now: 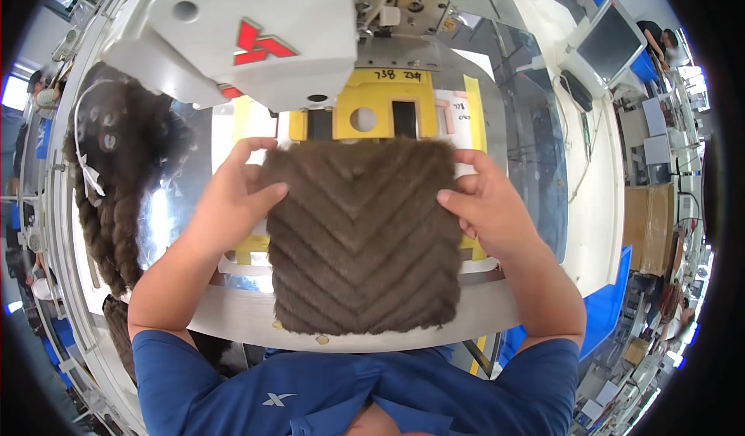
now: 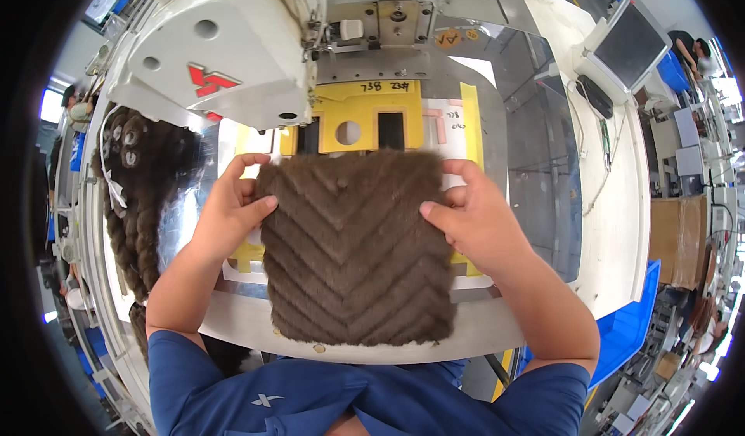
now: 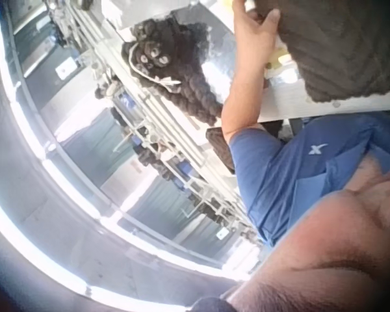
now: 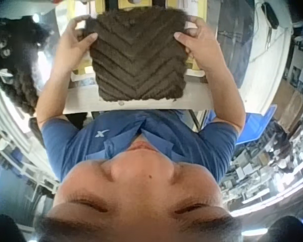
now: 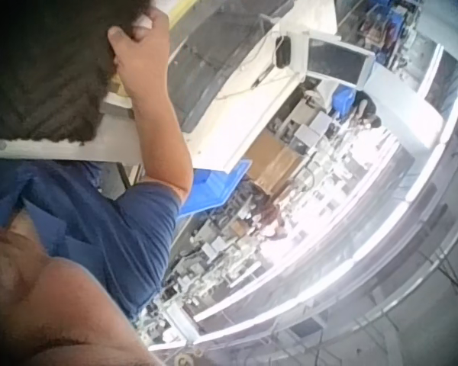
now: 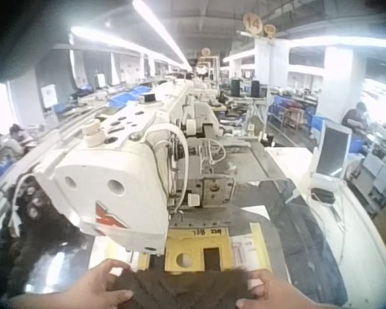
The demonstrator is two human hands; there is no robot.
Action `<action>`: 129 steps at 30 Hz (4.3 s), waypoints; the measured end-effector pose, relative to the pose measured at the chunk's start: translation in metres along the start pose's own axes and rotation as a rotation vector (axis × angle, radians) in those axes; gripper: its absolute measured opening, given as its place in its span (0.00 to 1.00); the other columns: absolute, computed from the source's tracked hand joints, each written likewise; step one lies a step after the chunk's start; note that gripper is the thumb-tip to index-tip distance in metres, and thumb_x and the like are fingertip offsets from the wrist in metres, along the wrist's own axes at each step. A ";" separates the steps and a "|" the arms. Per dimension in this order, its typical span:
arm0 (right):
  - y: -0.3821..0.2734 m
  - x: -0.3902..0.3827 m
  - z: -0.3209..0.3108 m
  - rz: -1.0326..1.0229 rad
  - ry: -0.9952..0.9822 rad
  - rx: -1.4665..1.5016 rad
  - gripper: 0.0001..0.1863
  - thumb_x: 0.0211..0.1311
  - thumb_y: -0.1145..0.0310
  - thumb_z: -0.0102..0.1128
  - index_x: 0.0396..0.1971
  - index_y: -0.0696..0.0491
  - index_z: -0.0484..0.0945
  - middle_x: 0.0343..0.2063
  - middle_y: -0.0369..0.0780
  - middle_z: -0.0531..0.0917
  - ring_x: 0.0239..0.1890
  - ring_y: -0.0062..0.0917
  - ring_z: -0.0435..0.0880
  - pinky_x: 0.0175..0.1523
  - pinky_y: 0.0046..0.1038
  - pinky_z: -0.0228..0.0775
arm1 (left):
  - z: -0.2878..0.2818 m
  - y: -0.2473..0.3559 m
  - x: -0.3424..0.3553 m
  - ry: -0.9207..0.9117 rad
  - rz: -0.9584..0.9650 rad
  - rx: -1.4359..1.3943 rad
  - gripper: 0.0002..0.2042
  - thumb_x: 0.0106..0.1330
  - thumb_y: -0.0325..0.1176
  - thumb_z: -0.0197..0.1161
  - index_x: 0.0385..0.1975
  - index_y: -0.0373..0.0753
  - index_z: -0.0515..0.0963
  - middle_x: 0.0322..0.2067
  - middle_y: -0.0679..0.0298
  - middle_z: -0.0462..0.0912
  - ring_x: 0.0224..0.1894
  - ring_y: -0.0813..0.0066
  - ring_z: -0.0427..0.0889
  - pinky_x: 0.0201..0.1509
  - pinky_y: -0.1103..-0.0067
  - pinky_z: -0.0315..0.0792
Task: Operating an industrial sewing machine to attach strips of fur-like material onto a base panel.
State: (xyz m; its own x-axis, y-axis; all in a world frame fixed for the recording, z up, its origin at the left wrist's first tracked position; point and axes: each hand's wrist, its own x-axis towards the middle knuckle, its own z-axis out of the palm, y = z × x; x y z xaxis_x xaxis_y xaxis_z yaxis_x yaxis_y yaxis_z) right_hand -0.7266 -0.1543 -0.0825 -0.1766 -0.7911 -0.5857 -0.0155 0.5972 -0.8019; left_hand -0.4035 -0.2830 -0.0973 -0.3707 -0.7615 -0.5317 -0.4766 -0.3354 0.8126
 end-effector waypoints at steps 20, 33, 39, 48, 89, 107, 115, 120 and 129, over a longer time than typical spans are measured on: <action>-0.024 0.052 0.008 -0.279 0.287 -0.652 0.17 0.61 0.74 0.67 0.49 0.60 0.76 0.23 0.44 0.83 0.27 0.35 0.82 0.39 0.34 0.74 | 0.014 0.002 0.046 0.438 0.540 0.556 0.10 0.67 0.28 0.67 0.43 0.28 0.82 0.32 0.45 0.84 0.34 0.49 0.85 0.40 0.65 0.78; -0.007 0.056 0.008 -0.388 0.350 -0.542 0.19 0.58 0.78 0.67 0.50 0.60 0.78 0.17 0.33 0.74 0.20 0.13 0.69 0.29 0.21 0.63 | 0.007 -0.009 0.041 0.360 0.668 0.628 0.11 0.66 0.21 0.63 0.48 0.31 0.80 0.33 0.46 0.82 0.31 0.44 0.81 0.35 0.64 0.75; -0.004 0.048 0.008 -0.520 0.384 -0.801 0.24 0.62 0.73 0.61 0.59 0.60 0.76 0.25 0.50 0.83 0.31 0.49 0.85 0.42 0.45 0.77 | 0.012 -0.003 0.040 0.355 0.632 0.609 0.08 0.65 0.20 0.62 0.43 0.31 0.79 0.30 0.46 0.81 0.31 0.43 0.81 0.34 0.63 0.74; -0.009 0.051 0.015 -0.550 0.300 -1.040 0.29 0.67 0.71 0.55 0.67 0.65 0.69 0.32 0.52 0.83 0.31 0.49 0.84 0.38 0.44 0.79 | 0.011 -0.003 0.047 0.366 0.754 0.853 0.01 0.67 0.20 0.58 0.34 0.30 0.75 0.30 0.46 0.78 0.31 0.44 0.78 0.34 0.60 0.71; 0.003 0.054 0.016 -0.617 0.426 -1.034 0.18 0.66 0.78 0.54 0.55 0.63 0.80 0.40 0.53 0.86 0.40 0.46 0.86 0.47 0.37 0.77 | 0.012 -0.023 0.047 0.330 0.723 0.774 0.18 0.56 0.25 0.61 0.47 0.27 0.77 0.34 0.52 0.80 0.37 0.55 0.84 0.42 0.67 0.80; 0.006 0.050 0.015 -0.587 0.404 -0.950 0.18 0.66 0.78 0.53 0.53 0.64 0.81 0.39 0.53 0.86 0.40 0.47 0.87 0.47 0.38 0.77 | 0.013 -0.024 0.044 0.424 0.807 0.879 0.22 0.62 0.27 0.59 0.53 0.17 0.75 0.30 0.55 0.81 0.29 0.63 0.84 0.32 0.71 0.79; 0.008 0.052 0.010 -0.631 0.418 -1.017 0.17 0.65 0.78 0.55 0.52 0.64 0.81 0.39 0.52 0.86 0.39 0.47 0.86 0.46 0.38 0.78 | 0.017 -0.026 0.056 0.427 0.849 0.820 0.15 0.65 0.27 0.57 0.46 0.21 0.78 0.29 0.56 0.81 0.29 0.62 0.84 0.33 0.70 0.79; 0.013 0.052 0.008 -0.697 0.464 -1.020 0.16 0.64 0.78 0.56 0.51 0.64 0.81 0.37 0.53 0.86 0.38 0.48 0.86 0.46 0.39 0.77 | 0.017 -0.022 0.056 0.431 0.867 0.835 0.12 0.67 0.27 0.57 0.41 0.23 0.79 0.29 0.56 0.80 0.30 0.62 0.84 0.33 0.69 0.79; 0.002 0.050 0.017 -0.540 0.507 -0.979 0.15 0.63 0.77 0.58 0.49 0.62 0.82 0.36 0.55 0.85 0.39 0.51 0.85 0.47 0.43 0.77 | 0.011 -0.016 0.051 0.424 0.845 0.980 0.12 0.65 0.27 0.58 0.44 0.27 0.78 0.34 0.55 0.80 0.34 0.60 0.83 0.37 0.68 0.78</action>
State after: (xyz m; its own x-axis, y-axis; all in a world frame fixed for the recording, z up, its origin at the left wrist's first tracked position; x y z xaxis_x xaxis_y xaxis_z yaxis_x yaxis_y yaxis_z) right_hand -0.7190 -0.1948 -0.1152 -0.2776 -0.9572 0.0816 -0.8993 0.2290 -0.3726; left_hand -0.4237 -0.3106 -0.1406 -0.6424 -0.7063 0.2974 -0.6596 0.7072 0.2546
